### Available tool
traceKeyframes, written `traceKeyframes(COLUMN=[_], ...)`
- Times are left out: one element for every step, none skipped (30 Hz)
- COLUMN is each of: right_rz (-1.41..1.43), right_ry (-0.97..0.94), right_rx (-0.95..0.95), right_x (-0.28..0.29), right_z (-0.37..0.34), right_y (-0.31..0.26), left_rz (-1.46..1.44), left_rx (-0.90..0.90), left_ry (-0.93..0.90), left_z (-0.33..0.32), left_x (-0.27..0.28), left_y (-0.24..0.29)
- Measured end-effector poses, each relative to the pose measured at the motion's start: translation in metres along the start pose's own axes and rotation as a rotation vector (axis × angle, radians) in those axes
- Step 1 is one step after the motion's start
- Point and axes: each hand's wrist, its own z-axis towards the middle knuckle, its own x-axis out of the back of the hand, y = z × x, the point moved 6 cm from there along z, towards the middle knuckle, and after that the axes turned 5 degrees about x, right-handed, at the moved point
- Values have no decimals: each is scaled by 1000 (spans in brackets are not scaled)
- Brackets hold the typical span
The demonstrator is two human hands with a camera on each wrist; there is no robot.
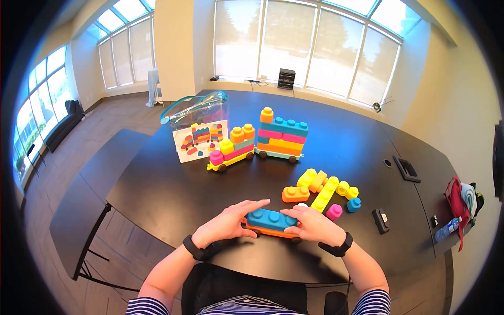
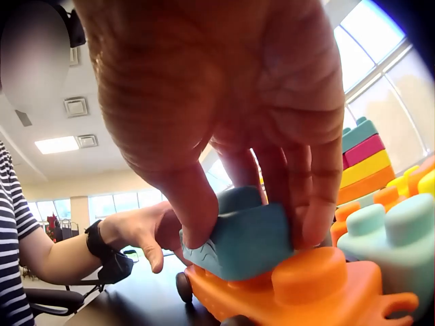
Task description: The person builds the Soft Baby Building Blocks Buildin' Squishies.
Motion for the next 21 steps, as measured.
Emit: traceKeyframes(right_rz=[-2,-5,-23,-42,-61,-65,-69,-73,-78,-82,-86,-81,-77,-73,-73,-72,-71,-66,-62,-57,-16], right_ry=[21,42,43,45,48,42,35,28,24,20,15,13,12,8,14,20,25,45,65,86,57], right_rx=[30,59,69,79,88,77,66,56,53,53,54,51,48,44,47,48,49,71,92,114,96], right_x=[0,-1,-4,-7,-9,-10,-10,-10,-10,-10,-10,-11,-12,-13,-12,-12,-13,-14,-17,-17,-18], right_z=[0,1,1,1,2,2,3,3,4,6,8,10,11,12,14,15,16,18,19,20,21], right_y=[-1,-1,1,2,2,3,2,1,0,-2,-3,-3,-2,-2,-4,-6,-8,-10,-10,-11,-10], left_rz=[23,22,20,19,30,41,52,71,90,110,100,91,82,81,78,75,86,96,107,115,122], left_rx=[-14,-19,-24,-29,-37,-46,-54,-53,-49,-44,-32,-21,-11,7,24,43,58,73,88,102,116], left_ry=[7,14,20,26,38,51,64,68,73,78,84,91,99,107,115,121,132,143,153,150,148], left_z=[-1,-1,0,0,0,-1,-1,0,0,0,-1,-2,-2,-3,-4,-5,-5,-6,-7,-8,-9], left_x=[-1,-2,-3,-4,-4,-4,-4,-3,-2,-1,0,1,2,4,5,6,8,10,12,13,16], left_y=[3,2,0,-2,-2,-1,-1,-2,-4,-5,-7,-8,-9,-9,-8,-8,-9,-13,-15,-15,-14])
